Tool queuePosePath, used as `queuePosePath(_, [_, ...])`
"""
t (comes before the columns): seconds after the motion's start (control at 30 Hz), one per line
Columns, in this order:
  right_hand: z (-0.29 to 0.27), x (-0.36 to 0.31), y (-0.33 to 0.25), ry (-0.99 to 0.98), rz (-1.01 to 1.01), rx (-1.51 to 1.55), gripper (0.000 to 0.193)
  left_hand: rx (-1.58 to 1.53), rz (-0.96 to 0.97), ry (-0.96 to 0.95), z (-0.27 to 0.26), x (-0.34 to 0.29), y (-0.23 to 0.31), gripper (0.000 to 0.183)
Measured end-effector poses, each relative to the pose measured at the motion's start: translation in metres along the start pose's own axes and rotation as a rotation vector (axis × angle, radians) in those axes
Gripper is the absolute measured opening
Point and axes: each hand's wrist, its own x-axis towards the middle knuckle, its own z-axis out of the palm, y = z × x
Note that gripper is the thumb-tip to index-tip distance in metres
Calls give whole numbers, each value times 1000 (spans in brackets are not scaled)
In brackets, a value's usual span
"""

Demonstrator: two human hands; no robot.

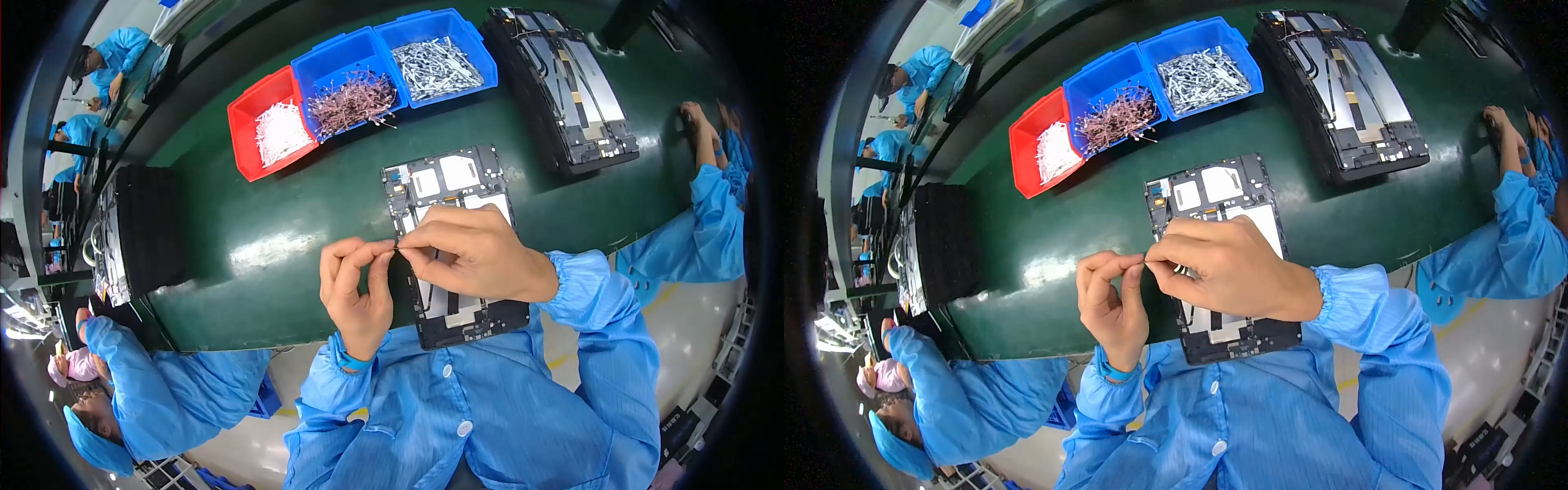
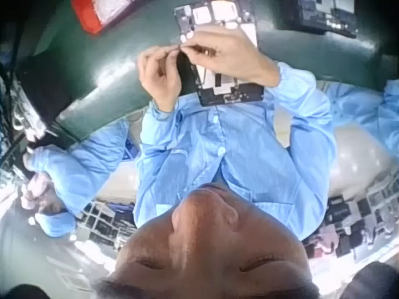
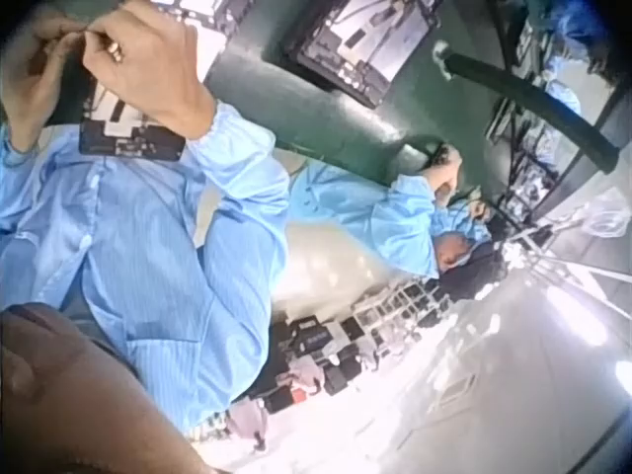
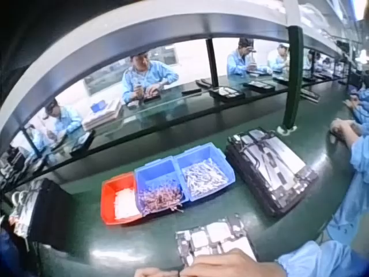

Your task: The person assembles internal tablet components and buttons into tablet frames by hand, taking the components from bins and placing them into the frames.

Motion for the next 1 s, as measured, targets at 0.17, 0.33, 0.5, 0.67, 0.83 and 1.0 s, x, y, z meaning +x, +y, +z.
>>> queuePosePath(0.17, [2, 3, 9, 13, -27, -45, 6, 106, -5, -55, 1, 6, -2, 15])
queuePosePath(0.33, [0, 12, 33, 10, 23, -69, 6, -5, -238, -247, -8, 20, -9, 39])
queuePosePath(0.5, [6, 10, 40, -16, -12, -194, 6, -378, -790, -413, -12, 40, -15, 33])
queuePosePath(0.67, [9, 8, 40, -18, -28, -308, 5, -360, -807, -462, -9, 54, -22, 22])
queuePosePath(0.83, [12, 6, 43, 12, -87, -354, 7, -317, -800, -497, -8, 61, -22, 18])
queuePosePath(1.0, [13, 5, 45, 14, -117, -395, 9, -289, -791, -511, -7, 62, -20, 15])
